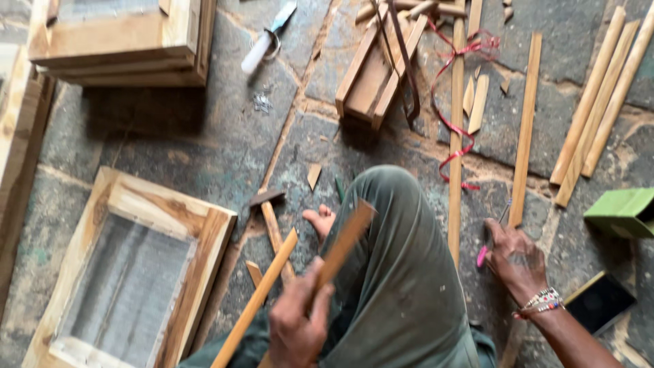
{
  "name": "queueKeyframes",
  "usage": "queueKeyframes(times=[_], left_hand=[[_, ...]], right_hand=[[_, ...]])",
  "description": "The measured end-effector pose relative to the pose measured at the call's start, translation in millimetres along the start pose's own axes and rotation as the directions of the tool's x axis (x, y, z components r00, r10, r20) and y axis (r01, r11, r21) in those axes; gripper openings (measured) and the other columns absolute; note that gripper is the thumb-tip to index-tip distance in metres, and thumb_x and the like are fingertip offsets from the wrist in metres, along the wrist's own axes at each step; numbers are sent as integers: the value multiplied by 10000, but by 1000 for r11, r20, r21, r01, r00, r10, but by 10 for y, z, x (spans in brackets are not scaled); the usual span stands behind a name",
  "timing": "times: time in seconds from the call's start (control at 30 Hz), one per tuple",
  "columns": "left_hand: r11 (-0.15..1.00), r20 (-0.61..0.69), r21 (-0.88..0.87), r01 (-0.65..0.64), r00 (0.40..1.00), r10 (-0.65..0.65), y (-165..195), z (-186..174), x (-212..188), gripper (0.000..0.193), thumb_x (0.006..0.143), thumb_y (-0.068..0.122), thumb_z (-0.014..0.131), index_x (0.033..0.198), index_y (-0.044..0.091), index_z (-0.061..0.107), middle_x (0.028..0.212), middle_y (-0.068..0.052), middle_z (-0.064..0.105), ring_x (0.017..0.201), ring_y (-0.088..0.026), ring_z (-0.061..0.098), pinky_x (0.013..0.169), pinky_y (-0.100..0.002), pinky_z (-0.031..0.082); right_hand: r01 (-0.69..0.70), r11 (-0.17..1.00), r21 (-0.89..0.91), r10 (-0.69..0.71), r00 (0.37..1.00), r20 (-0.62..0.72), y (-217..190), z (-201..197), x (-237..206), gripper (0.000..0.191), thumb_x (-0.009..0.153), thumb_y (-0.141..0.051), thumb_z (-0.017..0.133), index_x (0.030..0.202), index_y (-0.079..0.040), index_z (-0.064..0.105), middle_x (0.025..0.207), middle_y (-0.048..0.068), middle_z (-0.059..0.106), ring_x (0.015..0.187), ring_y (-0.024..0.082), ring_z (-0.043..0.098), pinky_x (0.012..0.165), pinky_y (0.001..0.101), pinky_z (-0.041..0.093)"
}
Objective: The person assembles a wooden frame with a mesh screen by cutting wooden strips to size, marking them, and nailing them to the frame. The person uses a hand saw, hammer, and pencil to prepare and attach the pieces.
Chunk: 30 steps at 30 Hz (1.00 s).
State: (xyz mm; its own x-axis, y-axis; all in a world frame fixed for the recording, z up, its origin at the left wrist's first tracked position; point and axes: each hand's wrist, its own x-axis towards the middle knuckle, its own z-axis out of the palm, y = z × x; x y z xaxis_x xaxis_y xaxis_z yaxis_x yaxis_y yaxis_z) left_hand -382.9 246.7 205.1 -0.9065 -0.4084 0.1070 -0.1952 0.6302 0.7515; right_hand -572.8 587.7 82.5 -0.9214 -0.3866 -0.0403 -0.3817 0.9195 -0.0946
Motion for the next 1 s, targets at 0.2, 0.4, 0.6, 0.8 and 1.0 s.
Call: queueKeyframes(times=[0.2, 0.4, 0.6, 0.8, 1.0], left_hand=[[969, -8, 246, -32, 999, 35, -241, 488, 1451, 498, 933, 133, 681, 1406, -3, 606, 1008, -232, 640, 724, -319, 682, 623, -422, 565], [730, 46, 636, -252, 956, 290, -431, 1531, 2786, 390, 1010, 97, 565, 1384, -6, 604, 1064, -224, 645, 788, -277, 661, 497, -308, 596], [591, 73, 766, -253, 948, 311, -582, 1982, 3217, 441, 988, 17, 515, 1419, -65, 562, 1058, -208, 632, 766, -225, 612, 481, -246, 581], [696, 63, 631, -344, 916, 396, -594, 2184, 3399, 539, 872, -15, 535, 1406, -77, 572, 1046, -216, 630, 840, -276, 626, 471, -290, 583], [666, 118, 624, -407, 893, 435, -649, 2240, 3704, 439, 963, -74, 528, 1387, -9, 621, 1115, -210, 650, 895, -273, 620, 529, -268, 582]], right_hand=[[67, 930, 362, 43, 957, -286, -363, -321, 1026, 344, 1008, -200, 697, 1342, -119, 677, 1084, 125, 765, 900, 240, 734, 752, 375, 579], [287, 629, 723, 145, 870, -471, -1184, -570, 2592, 495, 1065, -290, 682, 1471, -38, 554, 1000, 145, 724, 844, 202, 704, 704, 320, 575], [68, 548, 834, 373, 872, -317, -1437, -331, 2939, 328, 1112, -287, 555, 1301, -75, 719, 655, 36, 627, 489, 114, 500, 402, 360, 367], [164, 569, 806, 357, 834, -422, -1351, -63, 2796, 297, 1129, -234, 569, 1342, -75, 700, 754, 49, 655, 559, 59, 495, 479, 302, 353], [144, 422, 895, 415, 847, -332, -1353, -74, 2754, 281, 1119, -220, 611, 1359, -107, 704, 774, -14, 629, 609, 7, 400, 503, 259, 321]])
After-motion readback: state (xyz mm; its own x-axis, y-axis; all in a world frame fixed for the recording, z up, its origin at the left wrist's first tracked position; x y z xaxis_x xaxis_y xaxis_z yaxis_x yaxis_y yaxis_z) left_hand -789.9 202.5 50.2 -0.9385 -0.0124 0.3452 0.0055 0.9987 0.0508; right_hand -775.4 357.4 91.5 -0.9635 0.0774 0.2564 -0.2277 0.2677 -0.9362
